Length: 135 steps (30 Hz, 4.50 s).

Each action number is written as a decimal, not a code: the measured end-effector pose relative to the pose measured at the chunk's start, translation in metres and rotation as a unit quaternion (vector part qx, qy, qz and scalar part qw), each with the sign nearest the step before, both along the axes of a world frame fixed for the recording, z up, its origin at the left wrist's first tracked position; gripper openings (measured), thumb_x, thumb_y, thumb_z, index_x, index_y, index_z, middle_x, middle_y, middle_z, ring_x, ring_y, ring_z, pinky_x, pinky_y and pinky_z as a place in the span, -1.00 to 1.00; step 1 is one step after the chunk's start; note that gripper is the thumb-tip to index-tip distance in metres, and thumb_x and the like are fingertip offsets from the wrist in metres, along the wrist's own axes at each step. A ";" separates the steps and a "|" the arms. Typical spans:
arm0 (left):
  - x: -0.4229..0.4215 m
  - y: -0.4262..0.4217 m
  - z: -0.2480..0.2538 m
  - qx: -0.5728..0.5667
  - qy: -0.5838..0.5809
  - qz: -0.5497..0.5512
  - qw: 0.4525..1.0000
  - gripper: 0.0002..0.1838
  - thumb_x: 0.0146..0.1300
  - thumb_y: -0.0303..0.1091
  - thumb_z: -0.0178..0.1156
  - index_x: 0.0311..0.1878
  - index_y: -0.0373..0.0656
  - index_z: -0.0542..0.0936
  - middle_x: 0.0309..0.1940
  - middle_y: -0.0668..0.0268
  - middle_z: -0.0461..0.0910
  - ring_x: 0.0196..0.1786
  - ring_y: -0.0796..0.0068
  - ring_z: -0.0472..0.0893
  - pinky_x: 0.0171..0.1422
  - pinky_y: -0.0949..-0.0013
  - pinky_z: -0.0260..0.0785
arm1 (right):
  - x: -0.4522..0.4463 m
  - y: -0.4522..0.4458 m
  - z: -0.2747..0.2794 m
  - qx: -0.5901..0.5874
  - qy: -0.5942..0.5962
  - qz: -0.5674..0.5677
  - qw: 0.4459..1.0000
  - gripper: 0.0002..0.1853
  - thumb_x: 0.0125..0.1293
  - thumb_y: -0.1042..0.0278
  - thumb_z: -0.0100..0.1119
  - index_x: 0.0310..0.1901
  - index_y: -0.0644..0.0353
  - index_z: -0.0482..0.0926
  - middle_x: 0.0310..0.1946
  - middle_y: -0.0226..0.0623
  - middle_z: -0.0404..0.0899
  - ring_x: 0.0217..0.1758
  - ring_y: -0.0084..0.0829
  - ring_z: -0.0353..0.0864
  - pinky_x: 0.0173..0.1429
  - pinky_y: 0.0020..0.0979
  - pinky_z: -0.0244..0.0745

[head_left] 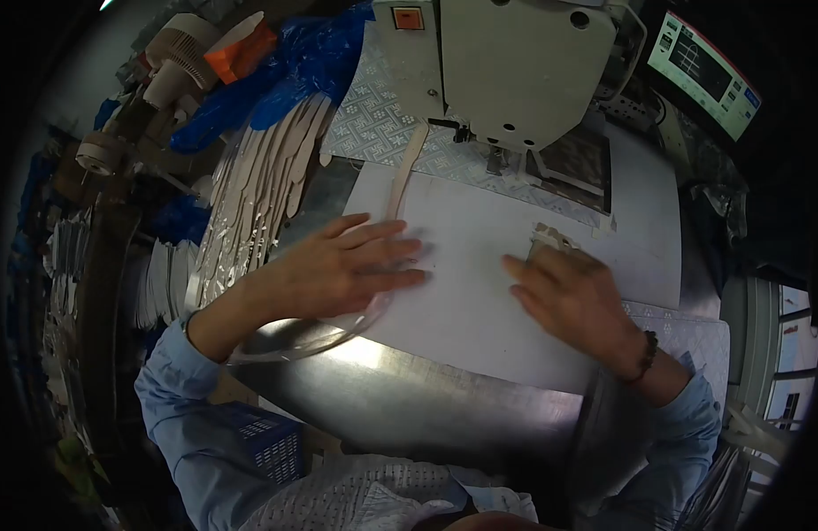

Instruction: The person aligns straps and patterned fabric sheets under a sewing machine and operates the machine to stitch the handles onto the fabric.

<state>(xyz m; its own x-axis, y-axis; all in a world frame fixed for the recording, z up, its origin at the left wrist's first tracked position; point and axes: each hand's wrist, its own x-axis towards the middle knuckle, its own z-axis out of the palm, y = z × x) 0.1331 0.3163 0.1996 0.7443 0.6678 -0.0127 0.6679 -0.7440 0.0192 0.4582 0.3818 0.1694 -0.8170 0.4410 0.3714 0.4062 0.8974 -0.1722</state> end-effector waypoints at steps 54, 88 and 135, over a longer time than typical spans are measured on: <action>0.108 0.016 -0.013 -0.655 -0.444 0.110 0.601 -0.56 0.64 -0.23 -0.26 0.38 -0.31 0.34 -0.55 0.50 0.14 -0.55 0.70 0.14 -0.45 0.56 0.07 | 0.014 0.029 0.059 -0.444 0.301 -0.044 0.843 -0.74 0.51 0.21 0.11 -0.05 0.24 0.65 -0.45 -0.51 0.58 -0.35 -0.74 0.53 -0.23 -0.61 0.49; 0.093 0.116 -0.069 0.239 -0.182 -0.034 0.953 -0.58 0.02 -0.48 0.27 0.04 -0.18 0.66 -0.13 0.35 0.64 -0.08 0.44 0.62 -0.03 0.45 0.61 | -0.019 0.125 -0.045 0.112 0.087 -0.095 0.985 -0.65 0.09 0.58 0.16 -0.11 0.04 0.74 -0.08 -0.39 0.66 0.05 -0.24 0.57 0.12 -0.24 0.56; 0.091 0.136 -0.076 0.268 -0.205 -0.061 0.939 -0.69 0.03 -0.44 0.27 -0.09 -0.15 0.68 -0.18 0.37 0.63 -0.14 0.43 0.61 -0.06 0.40 0.59 | -0.015 0.133 -0.061 0.107 0.072 -0.150 0.980 -0.56 0.18 0.54 0.11 0.07 -0.09 0.69 0.01 -0.43 0.56 0.15 -0.25 0.51 0.17 -0.17 0.40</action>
